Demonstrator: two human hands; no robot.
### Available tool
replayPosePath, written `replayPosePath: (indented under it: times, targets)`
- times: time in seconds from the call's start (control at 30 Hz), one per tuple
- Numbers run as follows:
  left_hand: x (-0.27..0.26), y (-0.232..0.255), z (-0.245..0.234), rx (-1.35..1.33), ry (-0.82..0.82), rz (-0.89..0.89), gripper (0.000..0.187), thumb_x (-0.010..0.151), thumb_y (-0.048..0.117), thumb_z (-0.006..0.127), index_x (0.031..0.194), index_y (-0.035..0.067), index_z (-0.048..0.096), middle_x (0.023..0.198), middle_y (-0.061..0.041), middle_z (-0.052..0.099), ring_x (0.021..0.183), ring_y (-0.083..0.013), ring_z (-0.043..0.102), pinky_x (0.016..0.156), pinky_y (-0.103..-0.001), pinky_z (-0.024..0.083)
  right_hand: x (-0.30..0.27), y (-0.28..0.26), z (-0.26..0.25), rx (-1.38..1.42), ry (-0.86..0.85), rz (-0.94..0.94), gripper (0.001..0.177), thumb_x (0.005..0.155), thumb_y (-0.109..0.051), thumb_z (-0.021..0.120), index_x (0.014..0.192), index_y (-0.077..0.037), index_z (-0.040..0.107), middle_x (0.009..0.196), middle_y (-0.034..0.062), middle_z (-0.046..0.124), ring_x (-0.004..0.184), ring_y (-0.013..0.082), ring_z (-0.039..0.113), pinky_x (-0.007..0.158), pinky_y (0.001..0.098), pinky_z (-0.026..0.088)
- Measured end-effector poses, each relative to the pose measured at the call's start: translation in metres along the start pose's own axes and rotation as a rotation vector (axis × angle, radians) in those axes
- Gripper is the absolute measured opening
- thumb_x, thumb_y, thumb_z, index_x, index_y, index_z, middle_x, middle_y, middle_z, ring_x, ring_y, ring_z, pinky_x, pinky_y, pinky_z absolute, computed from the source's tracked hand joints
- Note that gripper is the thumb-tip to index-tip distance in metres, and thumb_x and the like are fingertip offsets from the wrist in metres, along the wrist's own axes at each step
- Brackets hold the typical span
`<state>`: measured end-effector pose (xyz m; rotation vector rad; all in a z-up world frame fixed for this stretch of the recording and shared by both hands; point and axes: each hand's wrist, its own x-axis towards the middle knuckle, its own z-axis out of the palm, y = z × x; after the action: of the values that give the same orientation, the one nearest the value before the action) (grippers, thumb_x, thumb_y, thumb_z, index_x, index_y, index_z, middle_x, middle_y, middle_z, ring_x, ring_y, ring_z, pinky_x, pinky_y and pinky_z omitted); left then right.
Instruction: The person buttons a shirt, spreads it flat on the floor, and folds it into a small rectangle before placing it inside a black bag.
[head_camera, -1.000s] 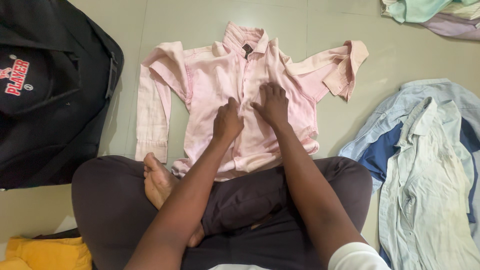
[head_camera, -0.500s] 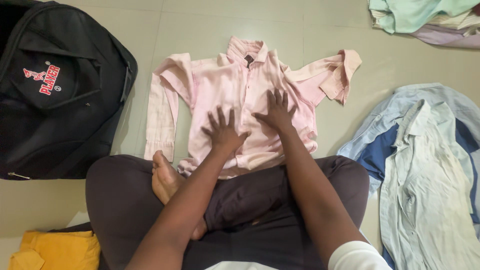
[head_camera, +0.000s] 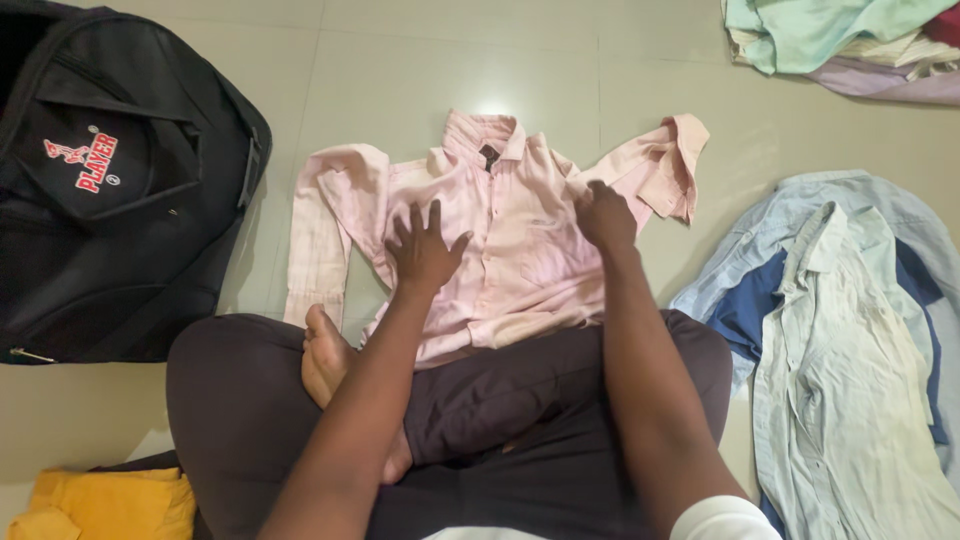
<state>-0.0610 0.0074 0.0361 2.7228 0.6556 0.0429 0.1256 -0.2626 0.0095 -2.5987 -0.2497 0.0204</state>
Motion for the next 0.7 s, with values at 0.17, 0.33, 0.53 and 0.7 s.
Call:
replayPosePath:
  times: [0.17,0.33,0.53,0.7]
  targets:
    - [0.012,-0.005,0.003,0.031,-0.117,-0.205,0.096,0.086,0.073,0.055,0.162,0.023,0.023,0.168,-0.021,0.008,0.149,-0.0535,0.007,0.106,-0.082,0.015,0.012,0.026,0.016,-0.090,-0.074,0.295,0.072,0.096,-0.053,0.055,0.150,-0.009,0.038,0.163,0.0183,0.027,0.147,0.0398,0.020,0.102,0.0729,0.025]
    - [0.016,-0.003,0.027,0.115,0.047,-0.010,0.100,0.091,0.078,0.056,0.164,0.018,0.023,0.171,-0.019,0.009,0.157,-0.0497,0.006,0.114,-0.083,0.011,-0.002,-0.007,0.047,-0.089,0.052,-0.278,0.061,0.114,-0.062,0.052,0.151,-0.015,0.041,0.157,0.0096,0.040,0.147,0.0296,0.036,0.122,0.0566,0.039]
    - [-0.007,0.023,-0.008,0.119,-0.334,-0.094,0.122,0.074,0.085,0.061,0.165,0.023,0.008,0.170,-0.013,-0.010,0.154,-0.0483,-0.009,0.109,-0.084,0.008,-0.038,-0.056,0.029,-0.247,-0.484,0.043,0.111,0.079,-0.068,0.072,0.163,-0.025,0.012,0.173,0.0088,0.001,0.156,0.0408,-0.003,0.108,0.0854,0.015]
    - [-0.018,0.031,-0.015,0.087,-0.431,-0.140,0.125,0.075,0.079,0.070,0.165,0.019,0.008,0.172,-0.017,-0.010,0.156,-0.0474,-0.005,0.110,-0.082,0.015,-0.059,-0.052,0.020,-0.292,-0.361,-0.030,0.100,0.077,-0.060,0.078,0.154,-0.017,0.030,0.161,0.0130,0.025,0.148,0.0406,0.020,0.104,0.0789,0.028]
